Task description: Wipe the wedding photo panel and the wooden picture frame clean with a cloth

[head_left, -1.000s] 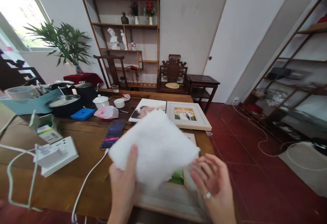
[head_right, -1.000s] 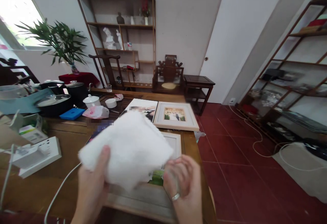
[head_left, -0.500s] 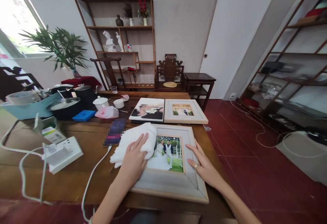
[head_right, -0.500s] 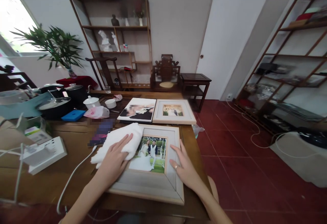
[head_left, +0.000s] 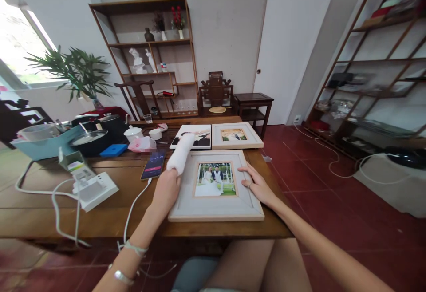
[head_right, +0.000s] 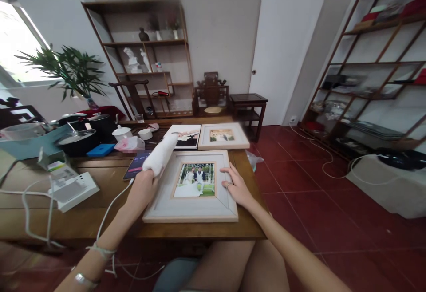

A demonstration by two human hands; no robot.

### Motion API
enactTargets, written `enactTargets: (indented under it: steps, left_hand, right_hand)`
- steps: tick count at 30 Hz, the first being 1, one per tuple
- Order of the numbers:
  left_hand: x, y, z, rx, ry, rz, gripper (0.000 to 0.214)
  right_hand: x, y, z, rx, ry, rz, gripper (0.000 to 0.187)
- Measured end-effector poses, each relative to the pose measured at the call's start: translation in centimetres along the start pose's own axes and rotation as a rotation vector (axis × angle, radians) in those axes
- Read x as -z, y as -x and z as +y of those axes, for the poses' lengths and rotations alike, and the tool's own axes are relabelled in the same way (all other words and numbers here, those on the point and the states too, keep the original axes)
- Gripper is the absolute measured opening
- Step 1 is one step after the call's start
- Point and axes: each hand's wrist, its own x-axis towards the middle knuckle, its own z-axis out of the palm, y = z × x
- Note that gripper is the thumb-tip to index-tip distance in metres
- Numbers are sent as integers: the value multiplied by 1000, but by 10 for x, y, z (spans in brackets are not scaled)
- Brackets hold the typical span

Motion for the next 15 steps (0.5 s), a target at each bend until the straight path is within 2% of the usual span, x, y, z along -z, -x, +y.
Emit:
enactTargets:
  steps: [3,5,7,8,11,15]
  left_hand:
    - [8,-7,1,-1,-13,76,31]
    - [8,-10,4,-113,-17,121,37]
    - [0,-11,6,-248,-11,86,43]
    - [-5,-11,7,-294,-2,29,43]
    - [-21,-10,8,-331,11,-60,36]
    - [-30,-9,8,-343,14,-50,30]
  right_hand:
    - [0,-3,3,14,0,1,37]
    - [0,-4,4,17,2,7,37]
    - [0,-5,5,18,7,15,37]
    - [0,-6,6,19,10,19,38]
    - [-1,-7,7,20,23,28,41]
    - [-1,-11,7,44,40,41,40]
